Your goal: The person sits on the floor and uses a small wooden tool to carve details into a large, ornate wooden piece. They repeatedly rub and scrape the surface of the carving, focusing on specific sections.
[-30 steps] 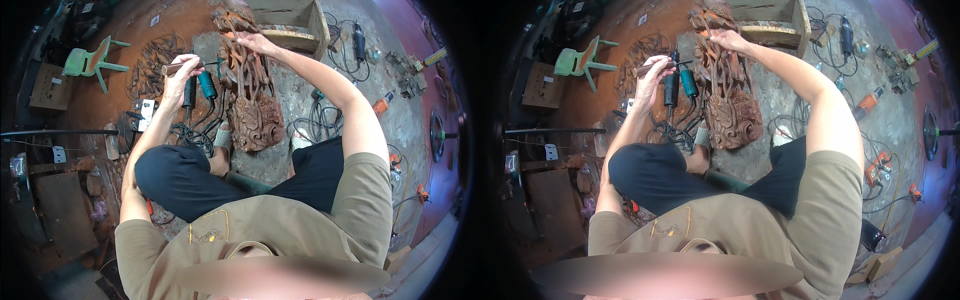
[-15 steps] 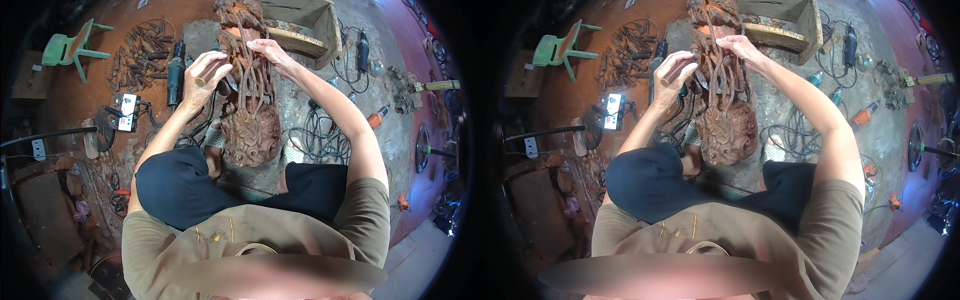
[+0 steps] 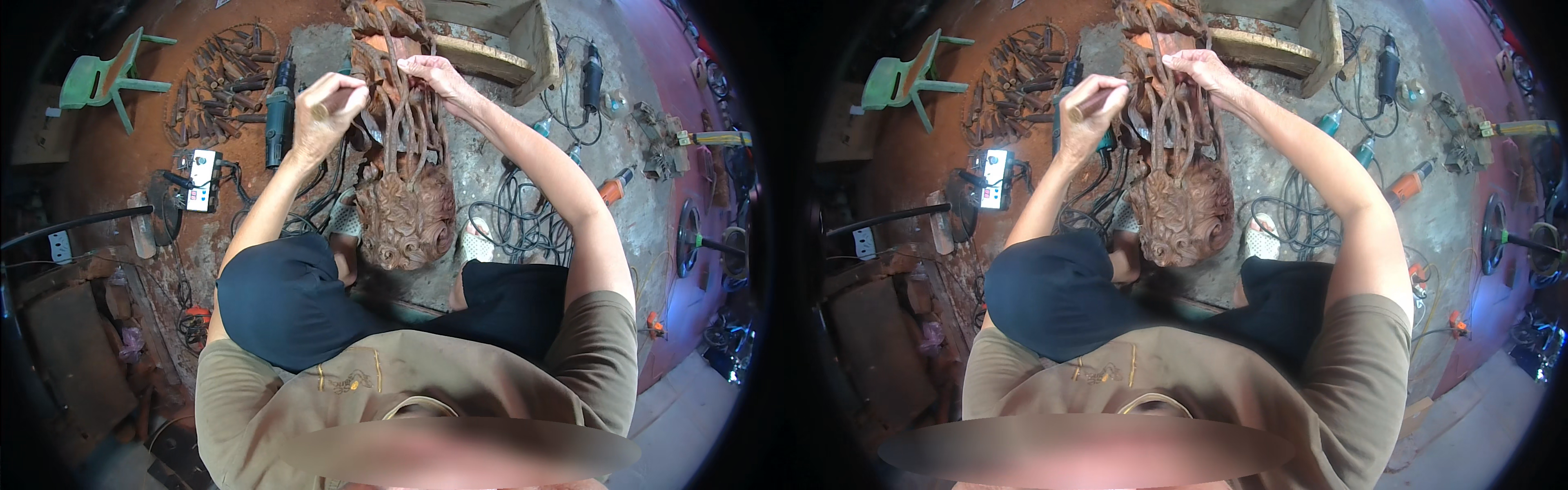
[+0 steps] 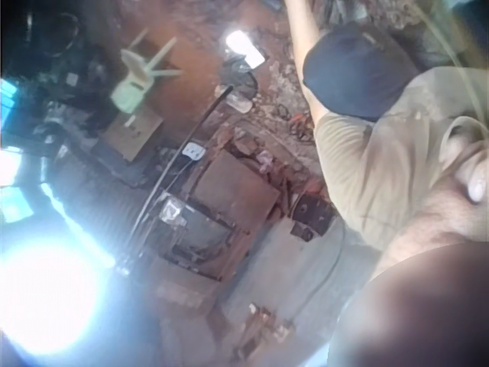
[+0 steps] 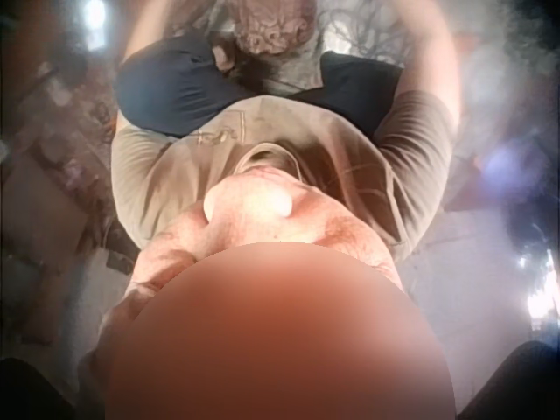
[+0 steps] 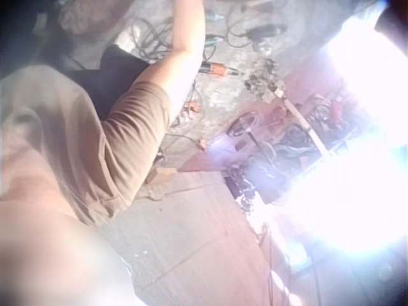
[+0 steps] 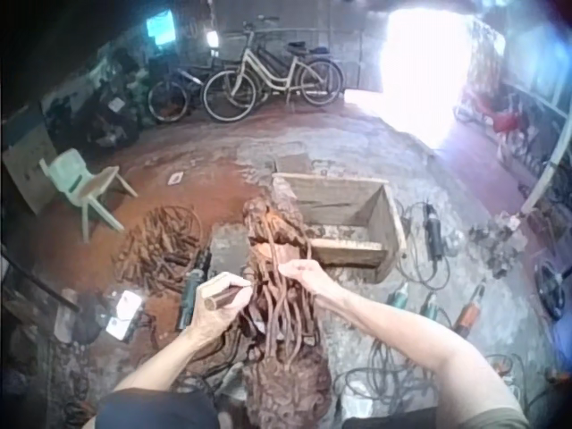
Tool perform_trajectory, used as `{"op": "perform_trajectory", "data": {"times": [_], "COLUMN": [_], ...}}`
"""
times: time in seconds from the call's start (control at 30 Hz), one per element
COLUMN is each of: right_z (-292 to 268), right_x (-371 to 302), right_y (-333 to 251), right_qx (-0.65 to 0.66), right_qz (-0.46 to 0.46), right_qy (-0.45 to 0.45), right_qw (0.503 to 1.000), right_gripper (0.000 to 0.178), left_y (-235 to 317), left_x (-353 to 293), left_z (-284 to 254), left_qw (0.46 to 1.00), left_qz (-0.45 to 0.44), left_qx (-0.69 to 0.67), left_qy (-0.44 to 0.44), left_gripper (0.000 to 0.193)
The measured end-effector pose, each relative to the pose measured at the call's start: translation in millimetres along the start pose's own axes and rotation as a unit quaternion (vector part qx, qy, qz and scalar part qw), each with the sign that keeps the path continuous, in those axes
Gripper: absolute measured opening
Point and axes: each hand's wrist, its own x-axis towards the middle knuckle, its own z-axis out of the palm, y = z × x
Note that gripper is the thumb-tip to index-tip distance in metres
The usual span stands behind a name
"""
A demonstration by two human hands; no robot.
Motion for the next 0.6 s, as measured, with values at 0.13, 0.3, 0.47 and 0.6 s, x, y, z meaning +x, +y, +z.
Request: {"op": "perform_trajectory", "data": {"times": [0.13,0.3,0.47,0.6], "right_z": [-2.3,4.2,-2.2,-5.4], "right_x": [-0.1,-3.9,-4.5,1.7], "right_y": [0.9,-4.6,-1.9,1.1], "right_qx": [-0.025,-0.019,-0.015,-0.031], "right_qz": [0.003,-0.001,0.005,0.003], "right_qy": [-0.009,-0.003,-0.018,-0.015], "right_qw": [1.000,1.000,1.000,0.999], "right_gripper": [0.023,0.024,0.023,0.022], "left_y": [-6.2,-11.7,-0.8,-19.4], "left_x": [12.7,-5.4,6.9,15.4], "left_z": [4.2,12.1,-8.2,5.5], "left_qw": [0.998,0.991,0.997,0.996], "left_qz": [0.055,0.098,-0.041,0.085], "left_qx": [0.014,0.084,-0.053,0.029], "left_qy": [0.026,0.025,-0.032,0.027], "left_gripper": [0.010,0.011,0.007,0.011]}}
